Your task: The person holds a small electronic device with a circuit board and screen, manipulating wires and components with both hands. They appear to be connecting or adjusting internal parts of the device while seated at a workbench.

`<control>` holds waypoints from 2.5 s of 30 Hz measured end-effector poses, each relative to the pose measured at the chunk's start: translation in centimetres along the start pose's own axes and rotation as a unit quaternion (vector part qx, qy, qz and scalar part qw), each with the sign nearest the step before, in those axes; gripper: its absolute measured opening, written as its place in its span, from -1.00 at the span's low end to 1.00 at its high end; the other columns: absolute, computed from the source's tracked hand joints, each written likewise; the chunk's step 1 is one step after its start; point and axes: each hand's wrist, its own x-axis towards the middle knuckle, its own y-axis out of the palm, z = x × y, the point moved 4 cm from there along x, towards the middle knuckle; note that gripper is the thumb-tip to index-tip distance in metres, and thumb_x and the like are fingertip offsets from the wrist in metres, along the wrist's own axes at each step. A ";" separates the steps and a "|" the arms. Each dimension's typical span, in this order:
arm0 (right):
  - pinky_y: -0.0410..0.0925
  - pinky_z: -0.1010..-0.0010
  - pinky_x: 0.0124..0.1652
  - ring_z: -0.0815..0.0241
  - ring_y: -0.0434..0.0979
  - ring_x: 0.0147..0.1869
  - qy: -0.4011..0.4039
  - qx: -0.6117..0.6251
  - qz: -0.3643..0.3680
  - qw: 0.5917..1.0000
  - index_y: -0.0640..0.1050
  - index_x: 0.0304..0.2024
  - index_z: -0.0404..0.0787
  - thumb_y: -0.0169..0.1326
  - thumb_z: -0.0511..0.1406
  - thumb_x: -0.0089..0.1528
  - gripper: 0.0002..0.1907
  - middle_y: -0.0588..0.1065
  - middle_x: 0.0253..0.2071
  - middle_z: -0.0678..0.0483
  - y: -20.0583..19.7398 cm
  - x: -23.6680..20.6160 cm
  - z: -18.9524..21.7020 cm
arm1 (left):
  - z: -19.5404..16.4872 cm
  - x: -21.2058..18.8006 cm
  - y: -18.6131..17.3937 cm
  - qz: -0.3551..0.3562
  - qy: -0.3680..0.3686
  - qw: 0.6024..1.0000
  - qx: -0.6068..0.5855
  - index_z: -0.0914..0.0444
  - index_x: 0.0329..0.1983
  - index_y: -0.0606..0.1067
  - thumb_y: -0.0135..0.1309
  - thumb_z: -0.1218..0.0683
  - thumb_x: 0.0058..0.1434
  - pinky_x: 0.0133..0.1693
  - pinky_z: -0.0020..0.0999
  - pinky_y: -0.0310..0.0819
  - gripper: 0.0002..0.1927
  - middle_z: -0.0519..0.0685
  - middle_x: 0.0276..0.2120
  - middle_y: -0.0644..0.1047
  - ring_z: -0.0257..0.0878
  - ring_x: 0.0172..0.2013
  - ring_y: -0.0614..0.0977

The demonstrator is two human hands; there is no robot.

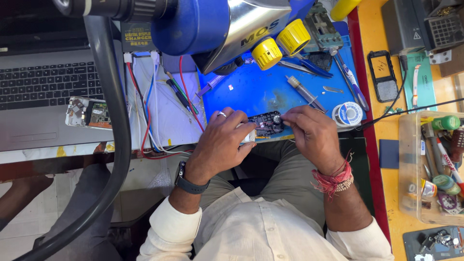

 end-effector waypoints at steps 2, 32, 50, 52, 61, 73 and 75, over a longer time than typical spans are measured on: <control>0.46 0.30 -0.13 0.01 0.64 -0.10 0.000 0.001 0.007 1.000 0.62 -0.18 -0.30 0.23 -0.50 0.17 -0.83 0.59 -0.16 -0.01 0.3 0.1 0.1 | 0.1 0.0 -0.1 0.006 0.001 1.000 -0.006 0.23 -0.11 0.61 0.37 0.05 -0.01 -0.09 -0.05 0.29 -0.62 -0.01 -0.17 0.50 -0.03 -0.11 0.49; 0.44 0.28 -0.19 0.03 0.59 -0.14 0.012 -0.019 0.053 0.998 0.66 -0.21 -0.25 0.29 -0.41 0.13 -0.83 0.55 -0.16 0.03 0.5 0.8 0.8 | 0.4 0.1 0.0 0.011 -0.007 1.000 -0.011 0.22 -0.10 0.61 0.37 0.06 -0.01 -0.08 -0.07 0.30 -0.61 -0.02 -0.18 0.49 -0.04 -0.12 0.50; 0.42 0.21 -0.06 -0.06 0.56 -0.01 -0.015 0.008 0.063 0.998 0.63 -0.17 -0.26 0.29 -0.41 0.09 -0.76 0.53 -0.10 -0.04 0.9 1.2 1.3 | 0.8 0.0 0.2 -0.033 -0.005 0.999 -0.004 0.26 -0.08 0.60 0.40 0.05 -0.01 -0.08 -0.07 0.29 -0.58 -0.02 -0.15 0.51 -0.05 -0.10 0.51; 0.43 0.21 -0.06 -0.06 0.56 -0.02 -0.010 0.004 0.063 0.998 0.63 -0.19 -0.27 0.29 -0.41 0.10 -0.78 0.53 -0.11 -0.03 1.0 1.2 1.3 | 0.8 -0.1 0.2 -0.040 -0.003 0.999 -0.001 0.26 -0.08 0.59 0.39 0.05 0.00 -0.06 -0.07 0.30 -0.58 -0.02 -0.14 0.51 -0.05 -0.10 0.50; 0.42 0.19 -0.13 -0.06 0.57 -0.08 0.002 -0.044 0.038 0.998 0.63 -0.24 -0.23 0.30 -0.39 0.10 -0.82 0.53 -0.16 -0.01 1.4 1.3 2.0 | 0.5 0.1 0.7 -0.071 -0.009 0.997 0.006 0.25 -0.05 0.58 0.37 0.03 0.06 -0.03 -0.05 0.30 -0.59 -0.01 -0.09 0.50 -0.04 -0.06 0.50; 0.45 0.27 -0.10 -0.02 0.60 -0.05 0.048 0.008 0.015 0.999 0.59 -0.24 -0.25 0.32 -0.42 0.09 -0.80 0.54 -0.10 -0.03 1.3 0.3 0.9 | 0.7 0.2 1.2 -0.067 -0.031 0.997 0.025 0.26 -0.05 0.59 0.39 0.02 0.03 -0.06 -0.04 0.28 -0.56 -0.01 -0.10 0.51 -0.03 -0.07 0.49; 0.44 0.25 -0.08 -0.04 0.59 -0.03 0.037 -0.004 -0.001 0.999 0.57 -0.26 -0.25 0.31 -0.44 0.06 -0.79 0.54 -0.08 -0.04 1.5 0.3 1.1 | 0.8 0.3 1.2 -0.069 -0.028 0.997 0.030 0.26 -0.05 0.59 0.39 0.01 0.03 -0.06 -0.04 0.28 -0.56 -0.01 -0.10 0.50 -0.02 -0.07 0.49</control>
